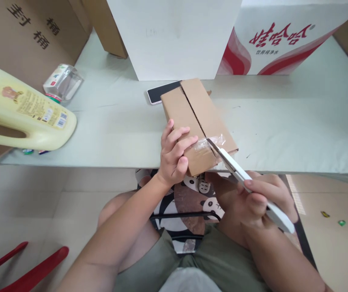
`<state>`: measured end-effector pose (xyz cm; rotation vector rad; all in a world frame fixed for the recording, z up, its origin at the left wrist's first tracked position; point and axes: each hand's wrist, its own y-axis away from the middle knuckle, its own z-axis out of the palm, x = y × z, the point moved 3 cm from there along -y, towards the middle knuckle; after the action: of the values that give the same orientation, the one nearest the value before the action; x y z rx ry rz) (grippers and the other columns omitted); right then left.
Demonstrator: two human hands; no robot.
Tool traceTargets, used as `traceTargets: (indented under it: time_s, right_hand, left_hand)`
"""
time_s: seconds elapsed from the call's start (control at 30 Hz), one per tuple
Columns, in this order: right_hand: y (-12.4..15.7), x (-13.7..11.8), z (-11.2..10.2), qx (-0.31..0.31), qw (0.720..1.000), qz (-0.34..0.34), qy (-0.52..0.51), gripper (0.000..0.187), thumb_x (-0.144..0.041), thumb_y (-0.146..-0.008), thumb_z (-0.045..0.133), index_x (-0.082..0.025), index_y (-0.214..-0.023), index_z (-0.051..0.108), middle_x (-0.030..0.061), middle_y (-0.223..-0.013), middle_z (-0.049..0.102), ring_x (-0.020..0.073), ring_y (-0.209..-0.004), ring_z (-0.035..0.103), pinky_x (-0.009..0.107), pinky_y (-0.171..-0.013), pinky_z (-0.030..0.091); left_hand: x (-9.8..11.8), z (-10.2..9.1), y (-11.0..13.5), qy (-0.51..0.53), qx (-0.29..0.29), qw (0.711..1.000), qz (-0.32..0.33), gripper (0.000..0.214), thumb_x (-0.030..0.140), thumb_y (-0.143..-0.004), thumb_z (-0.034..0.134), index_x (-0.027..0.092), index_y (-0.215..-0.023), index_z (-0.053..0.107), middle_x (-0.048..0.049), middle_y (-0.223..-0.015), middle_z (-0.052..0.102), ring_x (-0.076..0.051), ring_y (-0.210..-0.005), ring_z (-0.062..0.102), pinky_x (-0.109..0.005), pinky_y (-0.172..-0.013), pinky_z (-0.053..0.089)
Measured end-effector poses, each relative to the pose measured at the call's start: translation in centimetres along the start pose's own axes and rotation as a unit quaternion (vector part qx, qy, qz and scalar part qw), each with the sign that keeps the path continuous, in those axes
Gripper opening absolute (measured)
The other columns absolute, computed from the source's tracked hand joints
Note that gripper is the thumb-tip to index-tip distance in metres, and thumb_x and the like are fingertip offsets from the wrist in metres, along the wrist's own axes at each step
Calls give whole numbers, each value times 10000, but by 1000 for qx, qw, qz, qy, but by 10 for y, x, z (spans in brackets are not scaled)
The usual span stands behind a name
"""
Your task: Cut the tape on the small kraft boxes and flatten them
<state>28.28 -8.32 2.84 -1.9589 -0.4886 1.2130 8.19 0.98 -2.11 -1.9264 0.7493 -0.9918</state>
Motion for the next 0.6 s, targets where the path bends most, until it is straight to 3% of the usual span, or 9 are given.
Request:
traceTargets:
  time_s: [0.17, 0.37, 0.6]
  right_hand:
    - [-3, 1, 7, 27, 996, -75, 24, 130, -231, -1014, 611, -219, -1086, 719, -22, -692, 607, 111, -488, 533, 269, -437, 436]
    - [-3, -4, 15, 32, 995, -51, 85, 115, -248, -1000, 624, -219, -1044, 726, -20, -653, 622, 130, -519, 560, 274, -450, 429]
    - [-1, -5, 10, 19, 999, -33, 28, 121, -253, -1016, 575, -234, -1045, 691, -23, -666, 596, 135, -507, 583, 288, -459, 472]
  left_hand:
    - [2, 1, -1, 1, -6, 1000, 7, 465, 382, -1052, 238, 330, -1337, 602, -18, -1317, 650, -181, -1324, 592, -472, -1330, 323]
    - [5, 1, -4, 23, -10, 1000, 9, 456, 390, -1065, 259, 301, -1320, 626, -33, -1320, 642, -178, -1351, 569, -455, -1336, 303]
    - [3, 2, -2, 23, -6, 1000, 7, 479, 410, -1044, 254, 392, -1383, 591, -8, -1324, 658, -206, -1318, 597, -493, -1306, 352]
